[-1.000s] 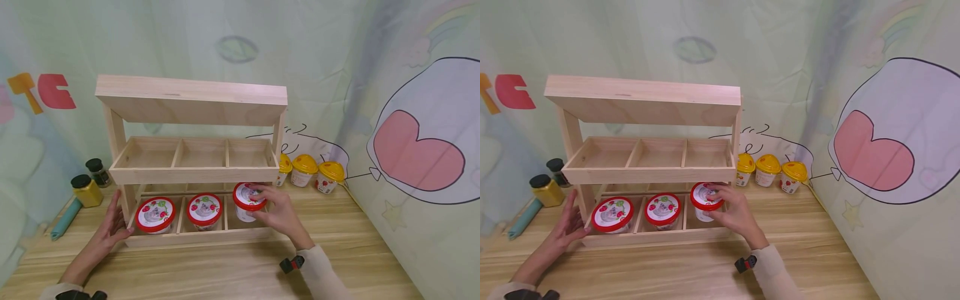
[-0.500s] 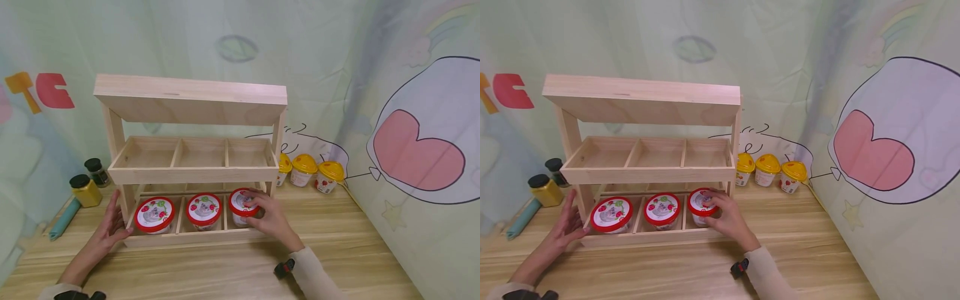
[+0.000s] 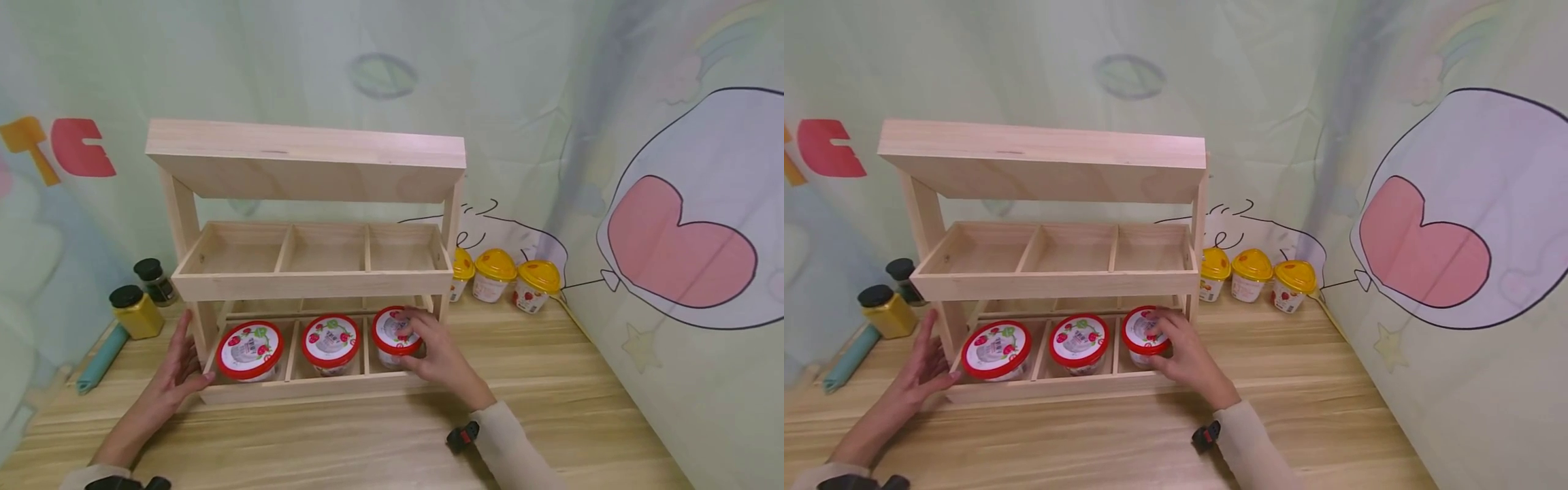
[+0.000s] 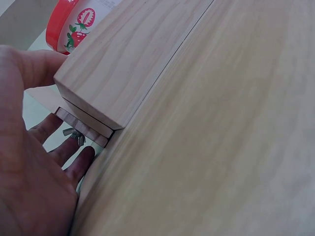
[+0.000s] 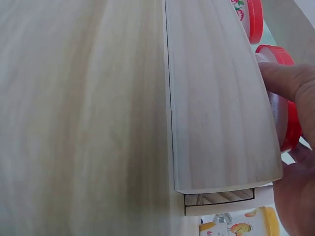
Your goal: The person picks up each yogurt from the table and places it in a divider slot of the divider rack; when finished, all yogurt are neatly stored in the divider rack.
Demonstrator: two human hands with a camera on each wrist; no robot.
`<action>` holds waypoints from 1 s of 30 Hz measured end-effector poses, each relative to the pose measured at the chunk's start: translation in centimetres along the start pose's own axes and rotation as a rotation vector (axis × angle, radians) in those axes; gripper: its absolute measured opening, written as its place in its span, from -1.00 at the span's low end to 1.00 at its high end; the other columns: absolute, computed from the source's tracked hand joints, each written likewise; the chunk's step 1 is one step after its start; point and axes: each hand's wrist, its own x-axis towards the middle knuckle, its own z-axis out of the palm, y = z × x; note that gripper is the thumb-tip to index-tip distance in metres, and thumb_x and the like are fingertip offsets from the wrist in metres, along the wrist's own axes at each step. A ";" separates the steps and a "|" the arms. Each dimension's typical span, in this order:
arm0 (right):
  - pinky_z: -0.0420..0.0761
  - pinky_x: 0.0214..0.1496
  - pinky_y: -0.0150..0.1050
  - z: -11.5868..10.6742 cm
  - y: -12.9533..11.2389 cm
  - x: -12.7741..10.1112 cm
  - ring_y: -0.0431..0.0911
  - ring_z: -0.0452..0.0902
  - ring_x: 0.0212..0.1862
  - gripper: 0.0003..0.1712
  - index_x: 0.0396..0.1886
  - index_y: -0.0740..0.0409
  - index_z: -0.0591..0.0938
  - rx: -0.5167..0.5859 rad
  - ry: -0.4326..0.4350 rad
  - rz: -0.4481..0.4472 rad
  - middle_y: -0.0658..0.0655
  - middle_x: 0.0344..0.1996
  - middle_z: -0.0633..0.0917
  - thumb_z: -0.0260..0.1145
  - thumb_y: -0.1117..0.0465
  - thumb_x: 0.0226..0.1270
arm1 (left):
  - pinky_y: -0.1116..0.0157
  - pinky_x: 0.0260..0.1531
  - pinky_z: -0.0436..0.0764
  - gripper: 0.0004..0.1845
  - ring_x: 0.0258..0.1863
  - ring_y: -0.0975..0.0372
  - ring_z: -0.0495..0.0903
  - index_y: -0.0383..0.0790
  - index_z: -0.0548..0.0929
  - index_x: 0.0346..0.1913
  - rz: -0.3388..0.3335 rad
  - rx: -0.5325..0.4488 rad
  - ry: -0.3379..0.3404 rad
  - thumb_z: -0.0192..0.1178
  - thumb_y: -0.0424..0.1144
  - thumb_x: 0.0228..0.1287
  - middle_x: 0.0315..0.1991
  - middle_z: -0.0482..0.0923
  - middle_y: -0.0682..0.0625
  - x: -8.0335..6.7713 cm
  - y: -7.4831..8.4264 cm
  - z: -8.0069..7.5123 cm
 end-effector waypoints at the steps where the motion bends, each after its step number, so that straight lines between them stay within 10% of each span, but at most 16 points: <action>1: 0.63 0.40 0.14 0.0 0.0 0.0 0.13 0.54 0.43 -0.55 -0.10 0.03 0.63 -0.008 0.004 0.001 0.15 0.41 0.63 0.70 0.31 0.10 | 0.77 0.19 0.23 0.24 0.34 0.77 0.12 0.33 -0.48 0.74 -0.003 0.001 -0.001 0.22 -0.48 0.46 0.69 -0.24 -0.51 0.1 0.0 0.0; 11: 0.60 0.46 0.13 -0.2 -0.4 0.1 0.10 0.37 0.53 -0.36 0.15 -0.03 0.62 -0.043 -0.027 -0.007 0.11 0.48 0.50 0.74 0.14 0.10 | 0.77 0.20 0.23 0.23 0.29 0.80 0.13 0.31 -0.47 0.74 0.017 0.006 0.002 0.20 -0.48 0.47 0.70 -0.22 -0.46 0.3 -0.1 0.1; 18: 0.43 0.55 0.33 -2.1 -1.9 0.1 0.11 0.18 0.63 -0.09 0.49 -0.17 0.48 0.080 -0.202 0.137 0.05 0.64 0.34 0.71 0.03 0.16 | 0.77 0.20 0.22 0.23 0.26 0.83 0.14 0.30 -0.48 0.74 0.012 0.024 0.003 0.20 -0.48 0.47 0.70 -0.25 -0.53 -0.4 -0.6 0.0; 30: 0.55 0.44 0.34 -7.7 -1.2 0.0 0.25 0.53 0.42 -0.30 0.43 0.12 0.56 0.262 -0.230 0.159 0.20 0.41 0.62 0.57 0.11 0.34 | 0.77 0.20 0.23 0.21 0.27 0.82 0.14 0.31 -0.48 0.74 0.014 0.023 0.000 0.20 -0.46 0.49 0.70 -0.27 -0.54 0.0 -0.5 0.1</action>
